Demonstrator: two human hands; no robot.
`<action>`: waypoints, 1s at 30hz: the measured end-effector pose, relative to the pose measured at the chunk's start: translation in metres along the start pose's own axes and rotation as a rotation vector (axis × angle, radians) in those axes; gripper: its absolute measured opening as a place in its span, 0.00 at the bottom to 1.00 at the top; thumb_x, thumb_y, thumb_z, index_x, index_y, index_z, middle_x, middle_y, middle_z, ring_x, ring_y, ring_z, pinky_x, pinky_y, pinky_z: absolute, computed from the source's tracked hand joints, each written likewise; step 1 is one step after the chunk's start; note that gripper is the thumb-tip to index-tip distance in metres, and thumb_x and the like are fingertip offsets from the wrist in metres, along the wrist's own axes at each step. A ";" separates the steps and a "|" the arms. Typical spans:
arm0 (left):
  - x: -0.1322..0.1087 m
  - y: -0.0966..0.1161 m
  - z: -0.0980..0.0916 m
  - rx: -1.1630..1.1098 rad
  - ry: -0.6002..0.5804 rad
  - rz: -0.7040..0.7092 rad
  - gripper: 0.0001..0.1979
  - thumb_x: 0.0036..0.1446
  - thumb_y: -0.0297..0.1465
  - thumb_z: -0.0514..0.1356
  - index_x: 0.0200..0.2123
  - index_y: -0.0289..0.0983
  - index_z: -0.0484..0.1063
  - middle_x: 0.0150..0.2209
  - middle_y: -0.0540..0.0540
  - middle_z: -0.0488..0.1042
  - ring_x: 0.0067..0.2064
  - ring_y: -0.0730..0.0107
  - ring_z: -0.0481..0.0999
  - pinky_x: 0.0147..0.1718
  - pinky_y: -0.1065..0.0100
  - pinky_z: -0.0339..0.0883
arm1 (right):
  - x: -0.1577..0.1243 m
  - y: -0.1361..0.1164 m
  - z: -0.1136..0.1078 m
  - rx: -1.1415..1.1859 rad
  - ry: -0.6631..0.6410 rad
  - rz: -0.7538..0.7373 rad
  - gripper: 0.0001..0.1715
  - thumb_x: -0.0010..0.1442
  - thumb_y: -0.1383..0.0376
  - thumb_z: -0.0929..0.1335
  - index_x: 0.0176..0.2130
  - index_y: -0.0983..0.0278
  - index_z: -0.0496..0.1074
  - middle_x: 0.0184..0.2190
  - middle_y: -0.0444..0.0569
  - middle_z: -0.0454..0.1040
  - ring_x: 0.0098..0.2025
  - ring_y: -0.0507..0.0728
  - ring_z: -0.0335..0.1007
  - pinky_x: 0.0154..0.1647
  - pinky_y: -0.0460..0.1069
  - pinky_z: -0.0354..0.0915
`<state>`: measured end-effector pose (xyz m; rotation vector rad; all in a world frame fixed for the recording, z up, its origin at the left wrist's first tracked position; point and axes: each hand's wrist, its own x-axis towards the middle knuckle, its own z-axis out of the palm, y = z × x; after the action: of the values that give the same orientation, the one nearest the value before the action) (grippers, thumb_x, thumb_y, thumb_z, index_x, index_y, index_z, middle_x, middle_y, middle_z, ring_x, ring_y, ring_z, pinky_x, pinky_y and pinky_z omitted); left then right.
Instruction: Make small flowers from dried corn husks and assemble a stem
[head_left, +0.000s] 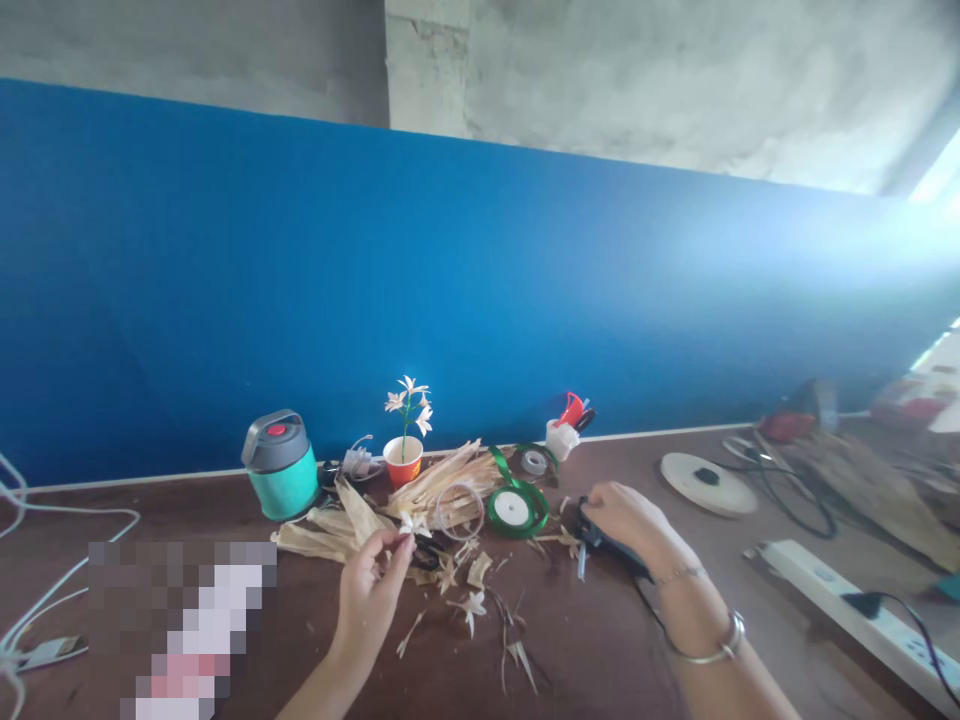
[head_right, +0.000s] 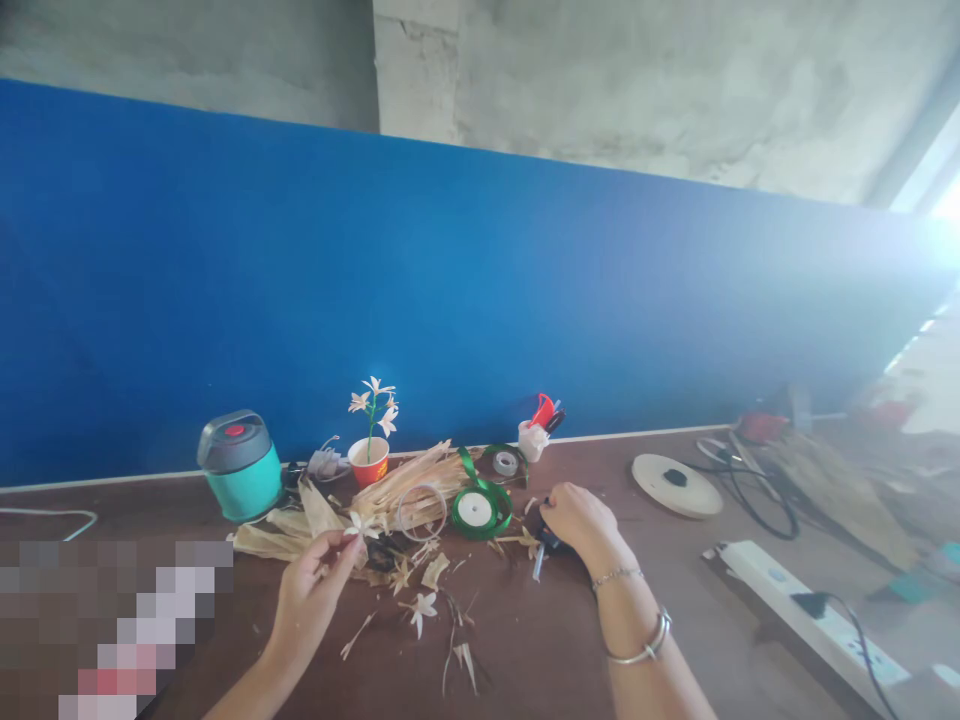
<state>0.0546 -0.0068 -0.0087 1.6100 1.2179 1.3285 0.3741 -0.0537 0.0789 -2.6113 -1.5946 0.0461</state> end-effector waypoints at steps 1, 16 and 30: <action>0.002 0.003 -0.001 -0.012 -0.011 -0.017 0.16 0.51 0.42 0.59 0.31 0.34 0.74 0.26 0.46 0.76 0.27 0.68 0.73 0.26 0.71 0.66 | -0.001 -0.007 0.003 0.041 -0.011 -0.027 0.14 0.51 0.66 0.63 0.23 0.63 0.76 0.25 0.55 0.76 0.28 0.57 0.71 0.25 0.47 0.52; 0.019 0.034 -0.041 0.079 -0.429 -0.197 0.09 0.49 0.35 0.59 0.30 0.36 0.75 0.27 0.48 0.78 0.29 0.66 0.75 0.29 0.69 0.66 | -0.029 -0.120 0.040 0.508 -0.196 -0.694 0.13 0.50 0.71 0.64 0.33 0.63 0.78 0.29 0.48 0.79 0.30 0.54 0.72 0.30 0.44 0.58; -0.013 0.002 -0.054 0.095 -0.237 -0.064 0.08 0.49 0.36 0.60 0.25 0.37 0.73 0.24 0.49 0.74 0.28 0.67 0.71 0.30 0.70 0.64 | -0.036 -0.135 0.055 0.597 -0.232 -0.678 0.14 0.52 0.71 0.63 0.32 0.64 0.77 0.27 0.47 0.78 0.29 0.53 0.71 0.30 0.44 0.59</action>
<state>0.0020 -0.0222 0.0014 1.7253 1.1909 1.0209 0.2342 -0.0214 0.0348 -1.5910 -2.0486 0.6762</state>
